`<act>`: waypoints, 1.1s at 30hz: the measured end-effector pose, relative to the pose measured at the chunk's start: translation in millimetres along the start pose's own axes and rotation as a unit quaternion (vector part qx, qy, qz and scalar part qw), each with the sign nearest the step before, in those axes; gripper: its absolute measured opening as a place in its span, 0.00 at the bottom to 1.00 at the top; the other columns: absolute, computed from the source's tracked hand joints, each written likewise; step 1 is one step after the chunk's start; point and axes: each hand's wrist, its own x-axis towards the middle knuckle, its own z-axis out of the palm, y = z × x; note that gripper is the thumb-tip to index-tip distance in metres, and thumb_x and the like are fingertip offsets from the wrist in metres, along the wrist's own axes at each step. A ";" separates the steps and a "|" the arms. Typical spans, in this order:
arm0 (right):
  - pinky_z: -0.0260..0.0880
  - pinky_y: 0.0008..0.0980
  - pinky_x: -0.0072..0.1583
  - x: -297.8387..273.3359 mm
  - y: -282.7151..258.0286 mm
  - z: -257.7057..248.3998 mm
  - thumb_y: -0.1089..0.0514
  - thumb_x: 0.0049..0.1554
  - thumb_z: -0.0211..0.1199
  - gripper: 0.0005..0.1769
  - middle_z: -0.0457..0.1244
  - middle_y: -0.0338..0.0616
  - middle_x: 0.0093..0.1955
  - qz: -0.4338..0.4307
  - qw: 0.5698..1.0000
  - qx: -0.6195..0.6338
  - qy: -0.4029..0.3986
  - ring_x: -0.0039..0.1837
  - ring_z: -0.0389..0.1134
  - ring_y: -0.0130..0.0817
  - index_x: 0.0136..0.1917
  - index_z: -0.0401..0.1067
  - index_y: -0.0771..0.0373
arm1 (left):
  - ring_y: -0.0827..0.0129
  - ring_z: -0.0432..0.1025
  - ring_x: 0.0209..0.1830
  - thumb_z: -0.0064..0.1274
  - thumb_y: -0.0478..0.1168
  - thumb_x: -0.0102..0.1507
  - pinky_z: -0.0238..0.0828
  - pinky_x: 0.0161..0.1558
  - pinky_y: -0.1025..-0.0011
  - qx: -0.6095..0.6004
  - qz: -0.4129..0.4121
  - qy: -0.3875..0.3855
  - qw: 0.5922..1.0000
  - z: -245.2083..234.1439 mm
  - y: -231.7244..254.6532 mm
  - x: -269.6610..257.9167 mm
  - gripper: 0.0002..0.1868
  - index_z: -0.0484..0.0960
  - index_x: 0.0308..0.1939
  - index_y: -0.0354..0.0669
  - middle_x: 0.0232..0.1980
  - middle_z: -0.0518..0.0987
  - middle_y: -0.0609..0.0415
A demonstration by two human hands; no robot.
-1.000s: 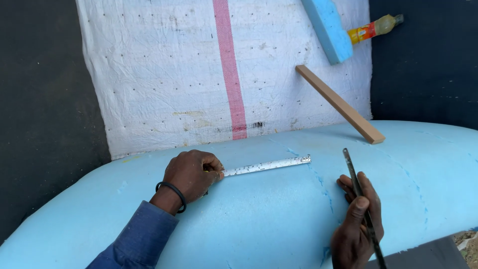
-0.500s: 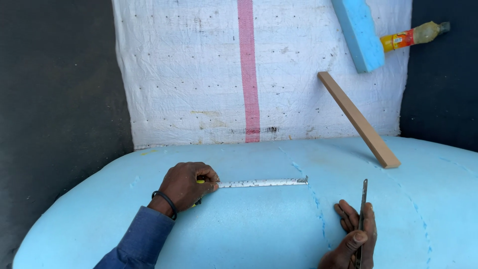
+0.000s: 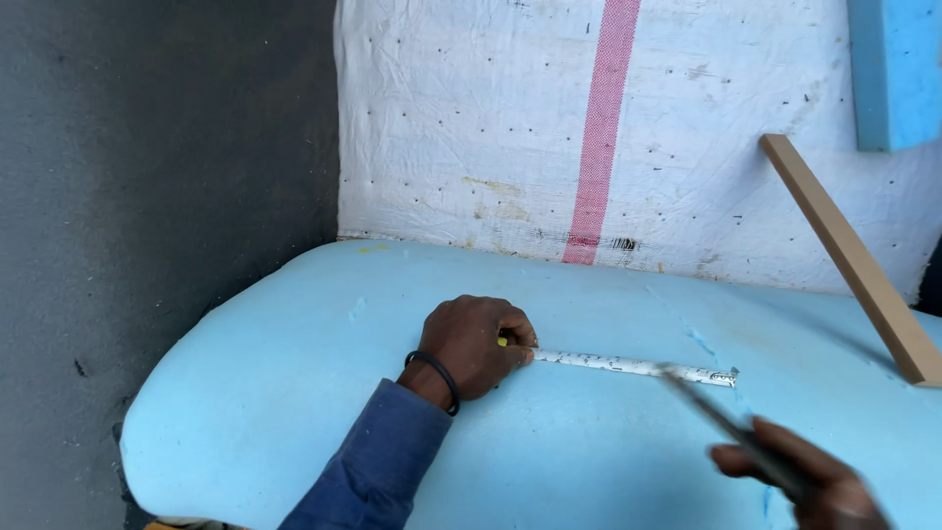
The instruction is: The person measures and marks a large light-blue foam cylinder using a tape measure and a metal rod, then uses a wooden straightedge to guide the rod for scoring straight lines along the foam. The person repeats measuring and scoring actions across different sections of the foam.
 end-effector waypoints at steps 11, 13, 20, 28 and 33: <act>0.41 0.26 0.30 -0.8 -121.9 289.5 0.49 0.63 0.75 0.10 0.80 0.35 0.33 0.004 0.897 -0.315 0.309 0.21 0.46 0.20 0.54 0.95 0.47 | 0.60 0.83 0.46 0.67 0.49 0.61 0.78 0.47 0.52 0.015 -0.010 -0.009 1.000 1.0 6.4 7.3 0.05 0.96 0.37 0.72 0.44 0.92 0.70; 0.47 0.26 0.30 0.9 -116.2 289.6 0.46 0.63 0.74 0.11 0.80 0.30 0.32 0.001 0.886 -0.355 0.300 0.21 0.58 0.20 0.55 0.94 0.43 | 0.59 0.83 0.46 0.68 0.48 0.62 0.78 0.47 0.52 0.014 -0.011 -0.010 1.000 1.1 6.0 6.5 0.05 0.96 0.38 0.72 0.43 0.92 0.70; 0.46 0.26 0.29 7.1 -126.5 297.6 0.50 0.67 0.68 0.14 0.84 0.29 0.39 -0.011 0.893 -0.341 0.295 0.25 0.48 0.19 0.58 0.93 0.44 | 0.57 0.83 0.45 0.68 0.48 0.60 0.78 0.45 0.50 0.013 0.003 0.001 1.000 9.2 -1.3 11.4 0.06 0.96 0.37 0.73 0.43 0.92 0.70; 0.85 0.23 0.59 4.5 -112.0 277.3 0.47 0.62 0.68 0.22 0.88 0.21 0.52 0.083 0.889 -0.383 0.237 0.59 0.88 0.13 0.66 0.92 0.33 | 0.56 0.83 0.41 0.67 0.46 0.61 0.78 0.43 0.50 0.005 -0.011 -0.005 1.000 1.8 5.4 11.3 0.07 0.95 0.34 0.72 0.38 0.91 0.68; 0.83 0.27 0.62 5.7 -92.5 254.4 0.45 0.65 0.61 0.25 0.87 0.32 0.54 0.043 0.904 -0.363 0.224 0.59 0.89 0.22 0.70 0.89 0.44 | 0.59 0.82 0.43 0.71 0.47 0.63 0.77 0.43 0.51 -0.004 0.000 -0.011 1.000 -1.1 4.0 11.8 0.03 0.95 0.34 0.69 0.42 0.91 0.69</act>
